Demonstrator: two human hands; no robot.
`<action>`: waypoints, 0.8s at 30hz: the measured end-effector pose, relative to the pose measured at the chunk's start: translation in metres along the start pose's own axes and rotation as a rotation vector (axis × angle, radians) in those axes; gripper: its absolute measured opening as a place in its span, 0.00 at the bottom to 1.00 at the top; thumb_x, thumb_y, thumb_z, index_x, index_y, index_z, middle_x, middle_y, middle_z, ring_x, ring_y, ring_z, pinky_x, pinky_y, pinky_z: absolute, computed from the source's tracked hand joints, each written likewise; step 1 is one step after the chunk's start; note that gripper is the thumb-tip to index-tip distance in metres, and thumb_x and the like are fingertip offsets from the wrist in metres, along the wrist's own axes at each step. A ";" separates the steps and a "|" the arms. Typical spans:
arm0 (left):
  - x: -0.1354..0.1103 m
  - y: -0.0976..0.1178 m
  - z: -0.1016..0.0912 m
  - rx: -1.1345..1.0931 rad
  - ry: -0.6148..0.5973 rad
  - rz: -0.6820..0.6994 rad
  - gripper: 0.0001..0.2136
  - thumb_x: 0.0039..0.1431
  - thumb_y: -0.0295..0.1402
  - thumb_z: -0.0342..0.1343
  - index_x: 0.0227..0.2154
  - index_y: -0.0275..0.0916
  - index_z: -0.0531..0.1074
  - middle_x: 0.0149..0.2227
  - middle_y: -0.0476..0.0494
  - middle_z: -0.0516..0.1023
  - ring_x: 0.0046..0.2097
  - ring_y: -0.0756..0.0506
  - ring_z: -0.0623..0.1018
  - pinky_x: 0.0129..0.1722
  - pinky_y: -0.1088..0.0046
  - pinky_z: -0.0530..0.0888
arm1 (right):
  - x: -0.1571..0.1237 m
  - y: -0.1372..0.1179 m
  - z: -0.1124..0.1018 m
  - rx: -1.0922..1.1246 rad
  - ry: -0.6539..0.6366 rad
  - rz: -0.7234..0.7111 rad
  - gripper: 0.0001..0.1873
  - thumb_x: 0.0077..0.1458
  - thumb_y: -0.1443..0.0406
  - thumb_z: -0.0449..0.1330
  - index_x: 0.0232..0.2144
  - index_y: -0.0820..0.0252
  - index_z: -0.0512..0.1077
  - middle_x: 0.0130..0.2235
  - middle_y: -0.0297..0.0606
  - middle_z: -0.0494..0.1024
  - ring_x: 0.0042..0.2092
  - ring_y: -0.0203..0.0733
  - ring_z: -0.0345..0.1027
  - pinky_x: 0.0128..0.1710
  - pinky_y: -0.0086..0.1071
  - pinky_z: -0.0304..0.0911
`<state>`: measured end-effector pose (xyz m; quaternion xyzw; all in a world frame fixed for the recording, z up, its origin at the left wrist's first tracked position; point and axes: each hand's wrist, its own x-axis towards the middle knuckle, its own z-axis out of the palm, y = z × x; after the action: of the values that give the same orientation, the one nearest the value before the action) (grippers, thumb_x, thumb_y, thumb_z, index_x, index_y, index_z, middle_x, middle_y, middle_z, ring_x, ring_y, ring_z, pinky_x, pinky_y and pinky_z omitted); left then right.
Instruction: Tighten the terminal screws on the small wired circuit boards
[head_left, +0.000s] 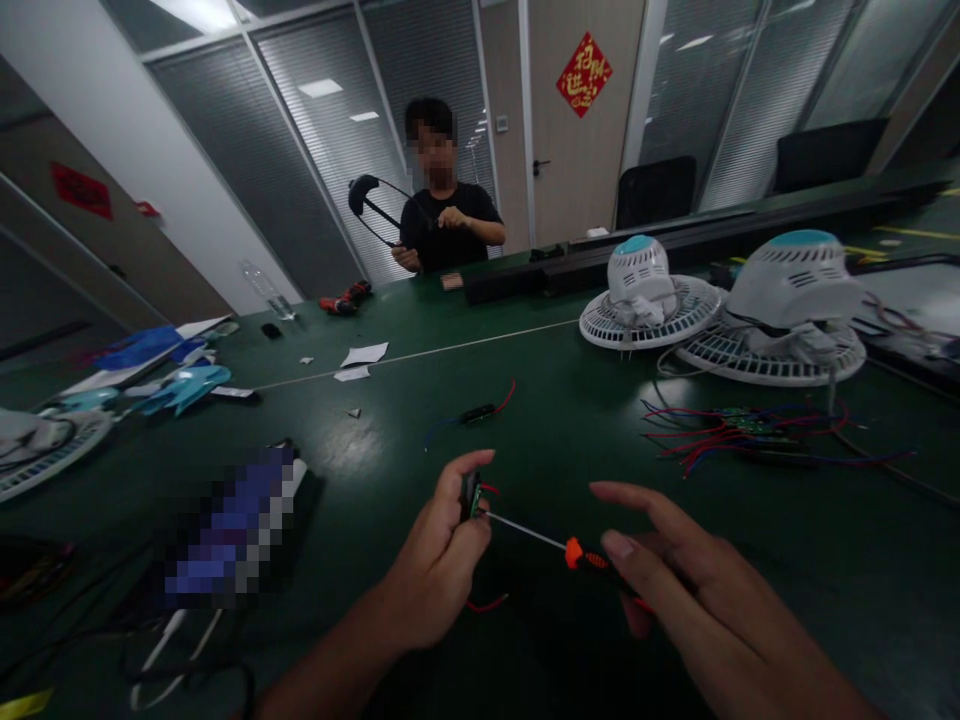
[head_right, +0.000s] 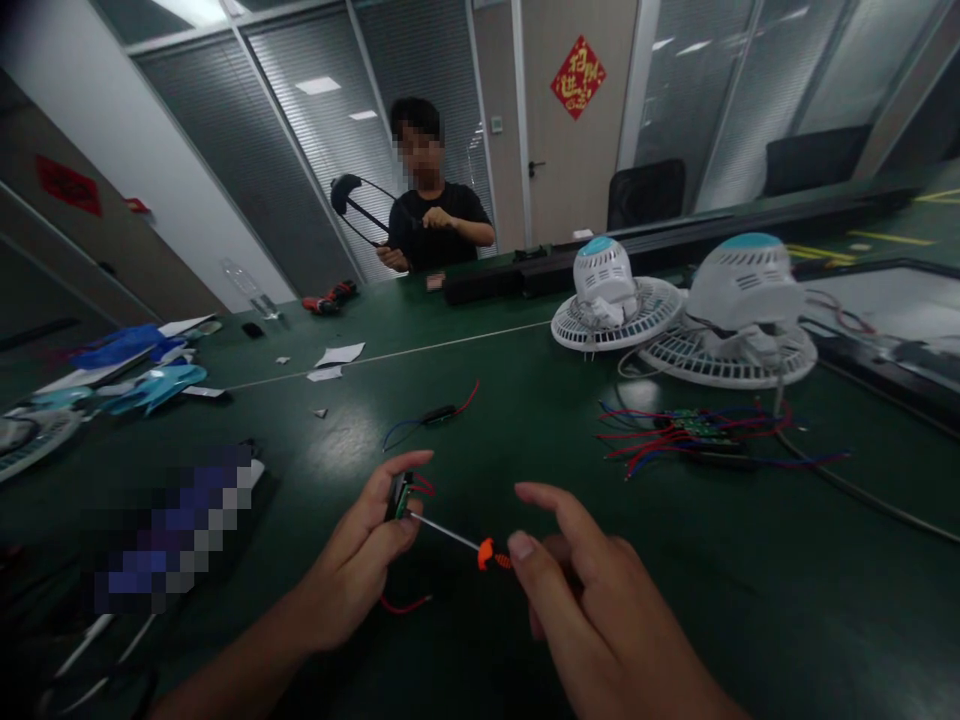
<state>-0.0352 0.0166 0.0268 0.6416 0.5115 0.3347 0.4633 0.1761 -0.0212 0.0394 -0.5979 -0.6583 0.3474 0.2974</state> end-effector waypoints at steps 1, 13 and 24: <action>-0.001 0.000 -0.001 0.019 -0.013 0.000 0.22 0.56 0.25 0.42 0.54 0.44 0.53 0.31 0.50 0.65 0.29 0.50 0.65 0.30 0.71 0.62 | 0.000 0.000 0.000 0.004 0.000 -0.007 0.25 0.59 0.53 0.41 0.52 0.57 0.60 0.19 0.28 0.71 0.22 0.36 0.68 0.21 0.29 0.61; -0.001 -0.003 -0.003 0.048 0.020 0.056 0.22 0.58 0.27 0.41 0.57 0.43 0.53 0.30 0.49 0.65 0.27 0.51 0.64 0.28 0.72 0.61 | -0.003 0.008 0.011 -0.024 0.233 -0.171 0.24 0.53 0.55 0.49 0.50 0.56 0.66 0.15 0.29 0.69 0.17 0.37 0.64 0.16 0.28 0.60; -0.002 -0.007 -0.002 -0.071 0.061 0.074 0.22 0.57 0.28 0.43 0.56 0.40 0.56 0.26 0.50 0.64 0.24 0.51 0.62 0.25 0.73 0.61 | -0.003 0.006 0.009 0.012 0.241 -0.184 0.21 0.53 0.57 0.52 0.49 0.54 0.64 0.25 0.32 0.76 0.21 0.35 0.69 0.16 0.24 0.62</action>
<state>-0.0395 0.0153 0.0211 0.6327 0.4890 0.3890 0.4574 0.1728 -0.0251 0.0298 -0.5707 -0.6676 0.2486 0.4083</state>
